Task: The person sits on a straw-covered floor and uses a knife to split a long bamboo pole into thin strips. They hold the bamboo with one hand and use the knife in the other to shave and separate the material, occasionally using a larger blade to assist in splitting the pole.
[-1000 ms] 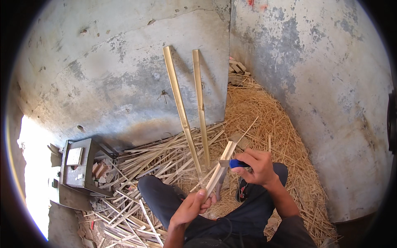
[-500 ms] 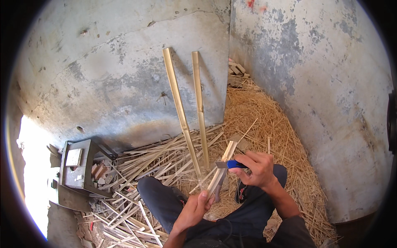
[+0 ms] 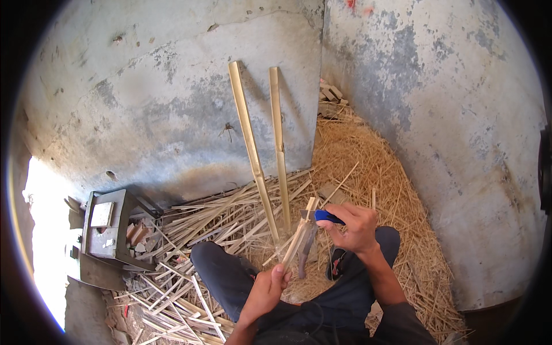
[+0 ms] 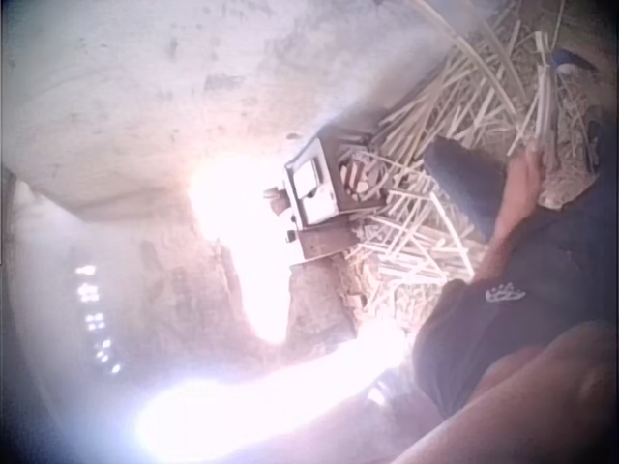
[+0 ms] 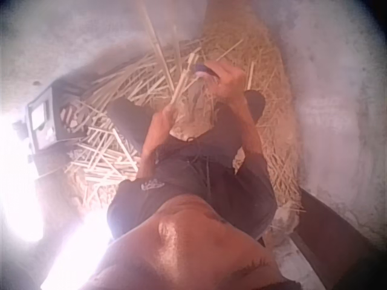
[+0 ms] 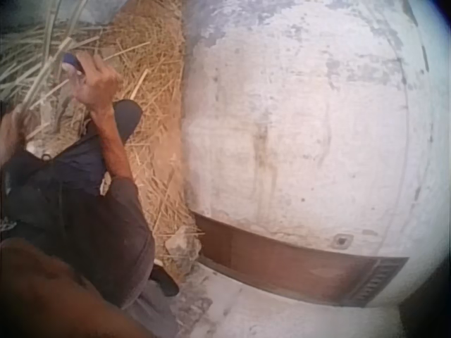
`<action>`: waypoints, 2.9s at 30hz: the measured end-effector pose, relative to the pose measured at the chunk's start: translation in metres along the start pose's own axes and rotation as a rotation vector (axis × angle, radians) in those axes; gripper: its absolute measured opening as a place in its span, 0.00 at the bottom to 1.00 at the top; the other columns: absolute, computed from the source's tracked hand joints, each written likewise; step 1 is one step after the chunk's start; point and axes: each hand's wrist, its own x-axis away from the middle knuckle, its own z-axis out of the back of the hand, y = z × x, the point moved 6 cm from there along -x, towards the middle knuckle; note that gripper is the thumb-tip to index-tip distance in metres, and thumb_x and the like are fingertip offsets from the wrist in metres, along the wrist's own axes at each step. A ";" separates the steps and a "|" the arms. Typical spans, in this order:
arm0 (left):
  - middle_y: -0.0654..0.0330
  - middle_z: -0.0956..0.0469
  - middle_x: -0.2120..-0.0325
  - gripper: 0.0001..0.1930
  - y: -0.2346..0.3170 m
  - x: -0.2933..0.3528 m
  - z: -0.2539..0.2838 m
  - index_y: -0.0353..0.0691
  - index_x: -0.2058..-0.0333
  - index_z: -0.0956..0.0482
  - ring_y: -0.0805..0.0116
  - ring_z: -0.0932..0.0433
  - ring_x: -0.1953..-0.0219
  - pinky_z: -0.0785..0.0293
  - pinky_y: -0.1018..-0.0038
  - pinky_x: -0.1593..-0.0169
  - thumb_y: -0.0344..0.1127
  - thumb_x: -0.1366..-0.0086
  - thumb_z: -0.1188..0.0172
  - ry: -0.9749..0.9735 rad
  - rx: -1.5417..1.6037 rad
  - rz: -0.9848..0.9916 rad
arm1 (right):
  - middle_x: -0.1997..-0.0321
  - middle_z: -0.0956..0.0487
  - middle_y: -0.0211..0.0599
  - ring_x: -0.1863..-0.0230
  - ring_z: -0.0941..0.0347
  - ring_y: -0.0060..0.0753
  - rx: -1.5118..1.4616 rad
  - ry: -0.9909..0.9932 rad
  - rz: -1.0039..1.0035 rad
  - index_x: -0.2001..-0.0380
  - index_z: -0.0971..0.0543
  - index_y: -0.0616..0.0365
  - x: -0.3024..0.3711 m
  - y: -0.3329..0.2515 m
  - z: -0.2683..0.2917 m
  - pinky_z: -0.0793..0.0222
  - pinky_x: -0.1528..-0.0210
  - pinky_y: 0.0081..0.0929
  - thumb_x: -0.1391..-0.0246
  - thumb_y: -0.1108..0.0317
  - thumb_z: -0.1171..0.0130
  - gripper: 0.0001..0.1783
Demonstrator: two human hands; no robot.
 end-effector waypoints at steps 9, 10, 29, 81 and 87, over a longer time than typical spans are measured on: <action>0.67 0.29 0.79 0.32 0.015 0.002 0.009 0.34 0.67 0.22 0.76 0.32 0.77 0.33 0.72 0.70 0.53 0.12 0.63 0.136 -0.274 -0.092 | 0.76 0.17 0.28 0.81 0.22 0.34 0.003 0.001 -0.009 0.62 0.10 0.48 0.001 0.001 -0.014 0.31 0.78 0.32 0.41 0.46 0.26 0.17; 0.62 0.28 0.79 0.29 0.008 0.002 0.009 0.34 0.66 0.22 0.67 0.30 0.77 0.32 0.68 0.69 0.51 0.12 0.62 0.093 -0.188 -0.047 | 0.75 0.17 0.28 0.81 0.22 0.34 0.008 -0.003 -0.005 0.63 0.10 0.48 0.000 0.001 -0.013 0.31 0.78 0.32 0.41 0.46 0.26 0.17; 0.70 0.35 0.80 0.32 -0.034 0.027 0.022 0.35 0.63 0.23 0.78 0.38 0.79 0.38 0.76 0.73 0.56 0.12 0.65 -0.220 0.251 0.271 | 0.74 0.23 0.26 0.75 0.33 0.21 -0.157 0.266 -0.538 0.56 0.12 0.57 -0.037 0.119 0.048 0.40 0.71 0.29 0.27 0.49 0.39 0.21; 0.63 0.31 0.85 0.19 0.061 -0.026 -0.003 0.35 0.63 0.21 0.74 0.32 0.82 0.34 0.71 0.73 0.41 0.15 0.51 0.135 -0.143 -0.152 | 0.78 0.24 0.25 0.82 0.27 0.30 0.047 -0.064 0.095 0.59 0.11 0.47 -0.013 -0.016 0.011 0.33 0.78 0.32 0.42 0.49 0.25 0.17; 0.64 0.30 0.83 0.20 0.049 -0.024 -0.005 0.34 0.64 0.22 0.77 0.33 0.79 0.34 0.72 0.71 0.42 0.14 0.53 0.082 -0.068 -0.100 | 0.73 0.16 0.30 0.77 0.20 0.35 0.018 0.040 -0.005 0.59 0.11 0.50 -0.020 0.009 0.014 0.29 0.75 0.32 0.40 0.50 0.26 0.17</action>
